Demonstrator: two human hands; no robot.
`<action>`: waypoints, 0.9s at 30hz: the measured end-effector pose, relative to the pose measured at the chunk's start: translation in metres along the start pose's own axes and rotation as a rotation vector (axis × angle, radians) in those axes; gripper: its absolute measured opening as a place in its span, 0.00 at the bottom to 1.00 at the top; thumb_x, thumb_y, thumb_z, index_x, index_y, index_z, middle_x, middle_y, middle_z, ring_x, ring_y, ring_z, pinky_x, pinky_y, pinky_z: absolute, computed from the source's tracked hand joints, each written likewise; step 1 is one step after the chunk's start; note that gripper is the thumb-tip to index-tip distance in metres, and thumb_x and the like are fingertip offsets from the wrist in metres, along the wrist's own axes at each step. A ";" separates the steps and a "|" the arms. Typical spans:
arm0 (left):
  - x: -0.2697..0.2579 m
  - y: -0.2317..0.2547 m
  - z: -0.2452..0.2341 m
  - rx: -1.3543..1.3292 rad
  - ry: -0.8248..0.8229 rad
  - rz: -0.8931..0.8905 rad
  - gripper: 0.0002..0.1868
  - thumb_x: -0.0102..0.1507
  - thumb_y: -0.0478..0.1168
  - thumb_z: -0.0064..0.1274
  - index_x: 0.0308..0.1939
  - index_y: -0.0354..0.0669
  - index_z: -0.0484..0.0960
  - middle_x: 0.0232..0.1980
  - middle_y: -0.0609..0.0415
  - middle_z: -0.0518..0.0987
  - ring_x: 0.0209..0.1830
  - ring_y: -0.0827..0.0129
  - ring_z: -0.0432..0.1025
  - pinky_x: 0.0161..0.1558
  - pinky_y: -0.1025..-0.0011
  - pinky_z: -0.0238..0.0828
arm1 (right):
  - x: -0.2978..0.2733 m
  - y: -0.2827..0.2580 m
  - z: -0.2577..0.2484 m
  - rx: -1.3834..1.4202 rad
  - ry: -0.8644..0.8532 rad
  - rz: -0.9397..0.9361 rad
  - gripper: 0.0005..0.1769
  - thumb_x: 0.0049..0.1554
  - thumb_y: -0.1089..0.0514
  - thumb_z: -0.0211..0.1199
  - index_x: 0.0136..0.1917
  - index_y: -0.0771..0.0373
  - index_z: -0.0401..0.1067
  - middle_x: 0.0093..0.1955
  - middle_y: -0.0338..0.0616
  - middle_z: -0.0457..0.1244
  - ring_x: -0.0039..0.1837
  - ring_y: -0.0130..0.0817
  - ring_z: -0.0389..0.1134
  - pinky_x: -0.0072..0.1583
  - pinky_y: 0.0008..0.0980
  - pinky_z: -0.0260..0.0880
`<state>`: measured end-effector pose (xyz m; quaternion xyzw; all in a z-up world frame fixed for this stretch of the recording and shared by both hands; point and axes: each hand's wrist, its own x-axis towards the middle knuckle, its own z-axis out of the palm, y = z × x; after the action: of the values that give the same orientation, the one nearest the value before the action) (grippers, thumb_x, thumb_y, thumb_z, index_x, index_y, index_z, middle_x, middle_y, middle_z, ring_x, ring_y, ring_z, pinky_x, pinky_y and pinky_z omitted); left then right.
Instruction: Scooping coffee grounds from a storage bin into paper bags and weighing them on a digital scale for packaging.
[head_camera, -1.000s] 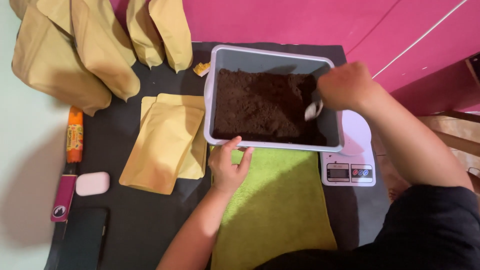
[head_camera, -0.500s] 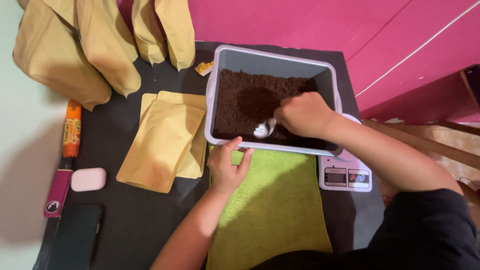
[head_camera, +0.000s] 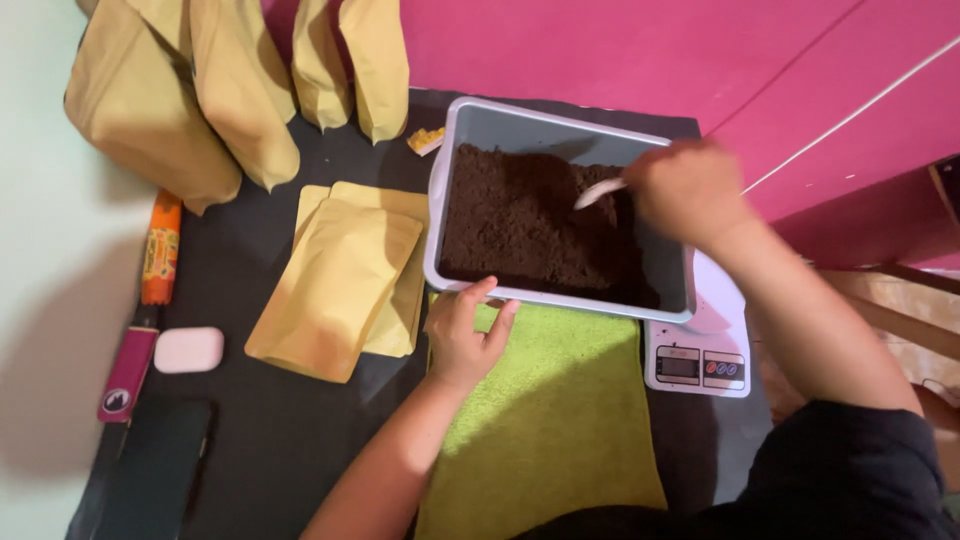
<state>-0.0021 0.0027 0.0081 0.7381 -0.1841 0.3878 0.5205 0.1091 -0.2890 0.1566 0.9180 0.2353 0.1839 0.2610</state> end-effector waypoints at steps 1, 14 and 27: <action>0.000 -0.003 0.003 0.011 0.007 0.027 0.18 0.60 0.45 0.66 0.49 0.39 0.83 0.31 0.53 0.82 0.31 0.58 0.77 0.39 0.61 0.75 | -0.003 0.017 0.005 -0.076 -0.105 0.048 0.08 0.55 0.43 0.61 0.36 0.36 0.77 0.31 0.27 0.67 0.40 0.32 0.74 0.44 0.34 0.73; 0.003 0.000 0.000 0.023 0.023 0.039 0.18 0.60 0.46 0.66 0.48 0.39 0.84 0.31 0.53 0.82 0.30 0.57 0.77 0.38 0.61 0.76 | 0.073 -0.060 -0.009 0.249 0.123 -0.084 0.06 0.55 0.44 0.66 0.38 0.40 0.79 0.36 0.29 0.70 0.43 0.35 0.74 0.48 0.39 0.71; 0.004 0.001 -0.003 0.030 0.010 0.030 0.18 0.61 0.46 0.64 0.49 0.39 0.83 0.30 0.55 0.82 0.30 0.59 0.77 0.38 0.62 0.77 | 0.010 0.019 0.012 0.010 -0.339 -0.108 0.07 0.52 0.40 0.62 0.41 0.31 0.81 0.38 0.24 0.72 0.46 0.30 0.76 0.56 0.36 0.74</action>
<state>-0.0013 0.0052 0.0126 0.7411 -0.1869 0.4020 0.5042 0.1291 -0.3030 0.1602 0.9231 0.2378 0.0113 0.3019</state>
